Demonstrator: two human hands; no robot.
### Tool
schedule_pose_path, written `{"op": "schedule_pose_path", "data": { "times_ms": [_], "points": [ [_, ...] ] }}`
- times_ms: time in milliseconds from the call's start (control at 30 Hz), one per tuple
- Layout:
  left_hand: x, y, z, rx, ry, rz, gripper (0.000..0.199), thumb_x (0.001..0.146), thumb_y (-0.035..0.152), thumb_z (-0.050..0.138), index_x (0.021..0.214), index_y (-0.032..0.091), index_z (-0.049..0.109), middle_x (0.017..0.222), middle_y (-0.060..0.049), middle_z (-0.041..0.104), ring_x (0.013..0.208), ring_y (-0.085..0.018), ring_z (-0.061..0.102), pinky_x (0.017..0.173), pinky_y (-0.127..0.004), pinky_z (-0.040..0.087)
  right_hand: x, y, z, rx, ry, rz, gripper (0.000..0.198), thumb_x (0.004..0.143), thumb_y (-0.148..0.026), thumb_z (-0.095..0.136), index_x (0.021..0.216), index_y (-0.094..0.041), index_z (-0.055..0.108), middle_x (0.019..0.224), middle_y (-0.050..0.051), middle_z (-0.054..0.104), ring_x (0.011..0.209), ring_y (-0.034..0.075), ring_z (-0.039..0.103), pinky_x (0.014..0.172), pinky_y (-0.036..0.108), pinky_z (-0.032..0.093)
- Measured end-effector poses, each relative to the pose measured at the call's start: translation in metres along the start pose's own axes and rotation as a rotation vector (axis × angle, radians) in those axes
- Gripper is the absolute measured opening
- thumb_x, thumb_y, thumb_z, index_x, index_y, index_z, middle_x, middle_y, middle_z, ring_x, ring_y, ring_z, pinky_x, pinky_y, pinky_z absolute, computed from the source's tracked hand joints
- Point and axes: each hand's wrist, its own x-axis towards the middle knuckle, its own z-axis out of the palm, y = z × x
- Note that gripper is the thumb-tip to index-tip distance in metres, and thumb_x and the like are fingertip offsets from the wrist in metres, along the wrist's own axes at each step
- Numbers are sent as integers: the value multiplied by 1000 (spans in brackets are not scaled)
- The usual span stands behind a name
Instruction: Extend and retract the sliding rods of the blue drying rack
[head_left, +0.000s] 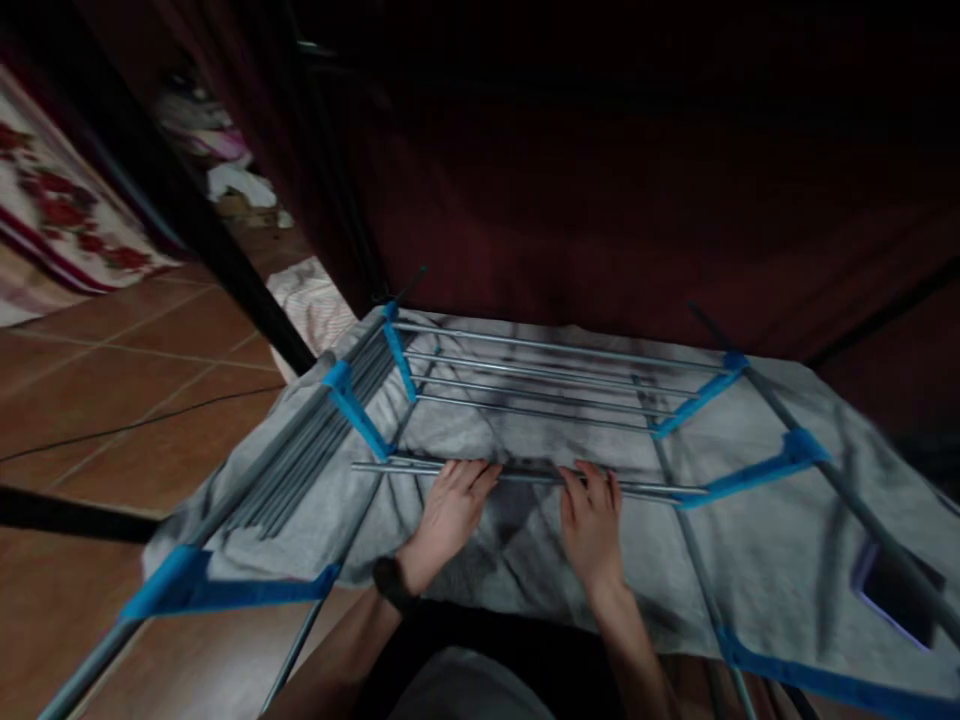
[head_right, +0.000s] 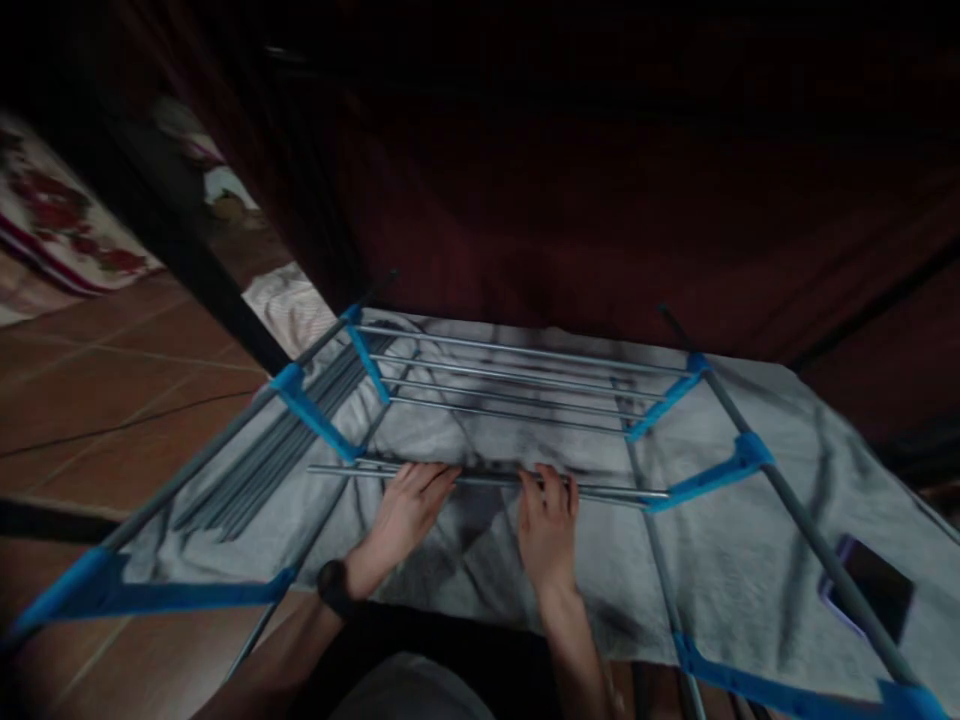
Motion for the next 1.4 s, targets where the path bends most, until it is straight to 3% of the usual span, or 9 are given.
{"op": "schedule_pose_path", "data": {
  "times_ms": [167,400,1133,1400],
  "points": [
    [4,0,-2,-26,-54,-39,30,100,17,49,126,21,63,109,-5,71,97,-21,62,86,-37,44,-9,24,2,-69,27,2,35,100,-24,41,129,-21,60,132,14,59,129,27,50,116,56,27],
    [8,-1,-3,-32,-106,-42,32,98,14,50,126,21,62,111,-6,69,97,-21,61,87,-38,44,-6,35,0,-122,59,3,33,102,-31,40,122,-20,64,128,15,61,121,27,56,114,55,26],
    [16,-11,3,-52,-121,-14,33,98,14,48,127,21,63,110,-7,69,97,-20,61,87,-37,46,0,38,2,-118,59,-12,32,101,-29,42,123,-20,64,125,14,64,118,26,57,113,54,25],
    [18,-15,7,-33,-67,12,32,99,16,47,125,21,65,108,-7,70,96,-21,63,86,-38,46,4,32,-2,-109,13,42,32,100,-22,41,123,-21,63,126,13,62,120,24,55,114,53,23]
  ]
}}
